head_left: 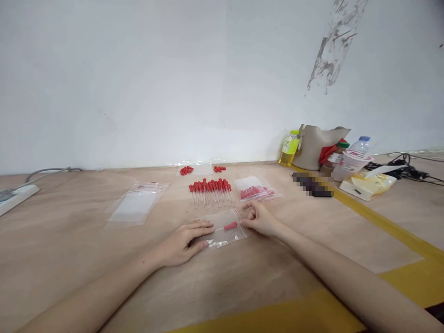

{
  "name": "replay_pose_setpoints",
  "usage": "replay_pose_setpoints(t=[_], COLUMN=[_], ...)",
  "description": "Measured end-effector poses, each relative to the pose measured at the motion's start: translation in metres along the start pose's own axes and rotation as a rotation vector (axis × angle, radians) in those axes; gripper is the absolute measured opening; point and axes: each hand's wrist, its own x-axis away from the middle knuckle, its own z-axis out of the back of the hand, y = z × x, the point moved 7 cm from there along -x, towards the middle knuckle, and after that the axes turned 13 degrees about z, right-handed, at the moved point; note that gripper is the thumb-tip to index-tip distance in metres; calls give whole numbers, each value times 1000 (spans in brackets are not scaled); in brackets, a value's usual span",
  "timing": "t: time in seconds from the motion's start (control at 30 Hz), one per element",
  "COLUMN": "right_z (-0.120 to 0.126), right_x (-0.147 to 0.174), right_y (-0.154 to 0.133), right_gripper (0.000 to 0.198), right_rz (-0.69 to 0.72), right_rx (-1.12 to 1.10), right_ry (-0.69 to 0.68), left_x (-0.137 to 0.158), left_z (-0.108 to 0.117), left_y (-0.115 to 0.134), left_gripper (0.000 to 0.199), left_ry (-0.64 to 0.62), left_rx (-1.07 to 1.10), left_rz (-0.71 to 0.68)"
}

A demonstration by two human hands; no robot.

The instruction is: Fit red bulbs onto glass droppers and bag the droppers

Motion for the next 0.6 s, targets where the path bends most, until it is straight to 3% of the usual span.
replay_pose_setpoints(t=[0.2,0.4,0.6], right_z=[16,9,-2], right_x=[-39,-93,-118], right_y=[-12,-9,3], right_gripper=[9,34,16], right_rz=[117,-107,-213], right_rx=[341,548,584], right_ry=[74,57,-17], left_x=[-2,0,0], left_z=[1,-2,-2], left_y=[0,-3,-3], left_gripper=[36,36,36], left_ry=[-66,-68,-51], left_rx=[-15,-18,-28], left_rz=[-35,-8,-11])
